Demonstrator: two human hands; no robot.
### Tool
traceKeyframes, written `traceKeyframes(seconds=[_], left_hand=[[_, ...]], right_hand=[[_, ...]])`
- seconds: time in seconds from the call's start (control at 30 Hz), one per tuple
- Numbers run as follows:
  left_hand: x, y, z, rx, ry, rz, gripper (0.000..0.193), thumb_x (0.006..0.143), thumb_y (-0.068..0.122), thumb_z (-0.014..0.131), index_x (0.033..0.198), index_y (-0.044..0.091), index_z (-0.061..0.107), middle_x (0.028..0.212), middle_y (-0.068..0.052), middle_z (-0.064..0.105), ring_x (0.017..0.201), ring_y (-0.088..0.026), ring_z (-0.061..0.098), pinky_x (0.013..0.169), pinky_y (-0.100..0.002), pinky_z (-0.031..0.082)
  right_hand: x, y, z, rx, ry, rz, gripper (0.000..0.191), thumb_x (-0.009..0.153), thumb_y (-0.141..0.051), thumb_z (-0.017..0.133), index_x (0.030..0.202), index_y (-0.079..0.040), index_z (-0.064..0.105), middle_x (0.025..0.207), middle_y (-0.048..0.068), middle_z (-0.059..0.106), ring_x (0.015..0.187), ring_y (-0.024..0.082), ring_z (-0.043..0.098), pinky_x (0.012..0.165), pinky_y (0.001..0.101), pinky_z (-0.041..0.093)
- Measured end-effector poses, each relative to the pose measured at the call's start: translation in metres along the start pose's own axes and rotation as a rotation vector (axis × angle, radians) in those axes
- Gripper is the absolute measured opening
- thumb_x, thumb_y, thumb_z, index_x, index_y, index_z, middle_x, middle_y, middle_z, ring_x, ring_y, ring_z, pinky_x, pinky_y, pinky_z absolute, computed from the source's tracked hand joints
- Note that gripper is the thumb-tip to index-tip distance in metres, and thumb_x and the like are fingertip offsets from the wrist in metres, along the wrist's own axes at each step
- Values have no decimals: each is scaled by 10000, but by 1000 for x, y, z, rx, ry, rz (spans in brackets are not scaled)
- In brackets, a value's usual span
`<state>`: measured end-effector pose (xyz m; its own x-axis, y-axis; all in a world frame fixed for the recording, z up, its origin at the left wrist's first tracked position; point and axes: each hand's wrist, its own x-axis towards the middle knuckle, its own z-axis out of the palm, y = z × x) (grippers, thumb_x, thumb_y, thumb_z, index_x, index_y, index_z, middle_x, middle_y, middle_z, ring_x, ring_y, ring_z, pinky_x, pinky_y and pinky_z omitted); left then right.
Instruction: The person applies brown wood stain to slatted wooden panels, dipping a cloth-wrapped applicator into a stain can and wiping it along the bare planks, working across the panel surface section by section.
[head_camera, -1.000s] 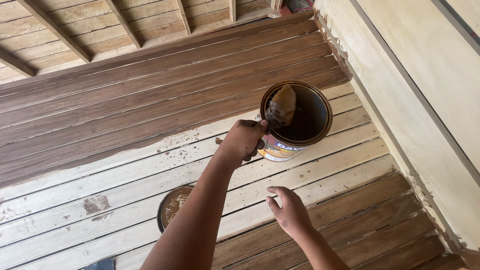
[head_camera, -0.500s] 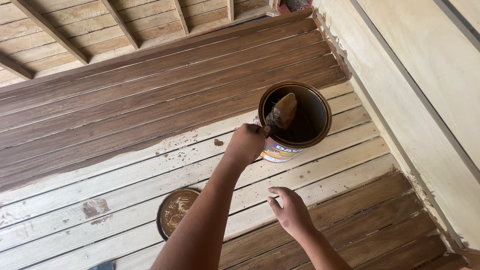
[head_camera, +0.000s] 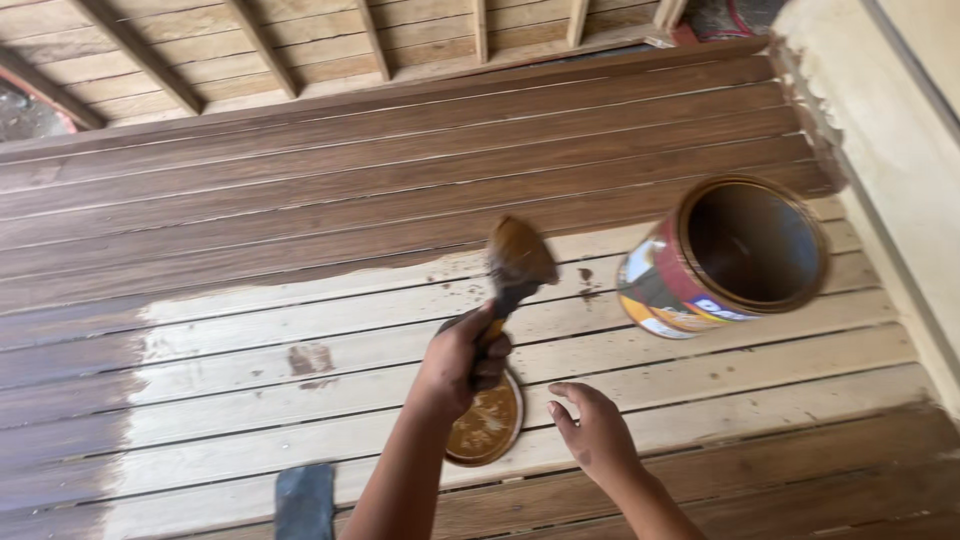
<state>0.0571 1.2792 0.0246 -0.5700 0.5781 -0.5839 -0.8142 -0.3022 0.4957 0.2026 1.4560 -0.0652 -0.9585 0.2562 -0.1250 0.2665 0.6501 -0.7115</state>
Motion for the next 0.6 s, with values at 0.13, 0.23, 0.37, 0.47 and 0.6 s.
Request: traceKeyframes(seconds=[0.13, 0.23, 0.37, 0.47, 0.6], left_hand=[[-40, 11, -116, 67, 369, 159, 224, 1017, 317, 510, 912, 122, 540, 610, -6, 450, 431, -92, 324, 387, -263, 219], [-67, 27, -204, 121, 567, 232, 240, 1018, 294, 530, 1040, 68, 607, 629, -11, 483, 437, -92, 329, 385, -269, 225], [-84, 56, -302, 488, 746, 475, 368, 1019, 272, 570, 1338, 116, 666, 694, -26, 582, 526, -111, 466, 475, -304, 364], [-86, 75, -352, 1119, 853, 717, 360, 1057, 298, 587, 1341, 88, 658, 817, -111, 740, 694, -224, 675, 638, -389, 553], [-67, 112, -362, 1485, 995, 416, 439, 1007, 281, 543, 1441, 217, 558, 836, -190, 716, 756, -364, 704, 680, -476, 560]], right_hand=[[-6, -54, 65, 143, -113, 71, 306, 909, -239, 690, 1166, -75, 715, 1126, 117, 762, 1032, 233, 743, 894, 349, 579], [-6, -96, 114, 147, -141, 22, 306, 910, -232, 679, 1173, -80, 710, 1142, 101, 761, 1015, 223, 749, 878, 345, 596], [21, -144, 183, 26, -100, -177, 430, 887, -235, 716, 1272, -58, 641, 1307, 130, 667, 1226, 287, 606, 1031, 413, 493], [48, -168, 227, -178, -275, -152, 761, 895, -342, 739, 1499, -93, 351, 1664, 203, 170, 1538, 358, 151, 1157, 465, 318], [89, -190, 255, -530, -414, 107, 1375, 723, -681, 800, 1586, -122, -112, 1613, 300, -234, 1498, 485, -161, 1203, 652, 33]])
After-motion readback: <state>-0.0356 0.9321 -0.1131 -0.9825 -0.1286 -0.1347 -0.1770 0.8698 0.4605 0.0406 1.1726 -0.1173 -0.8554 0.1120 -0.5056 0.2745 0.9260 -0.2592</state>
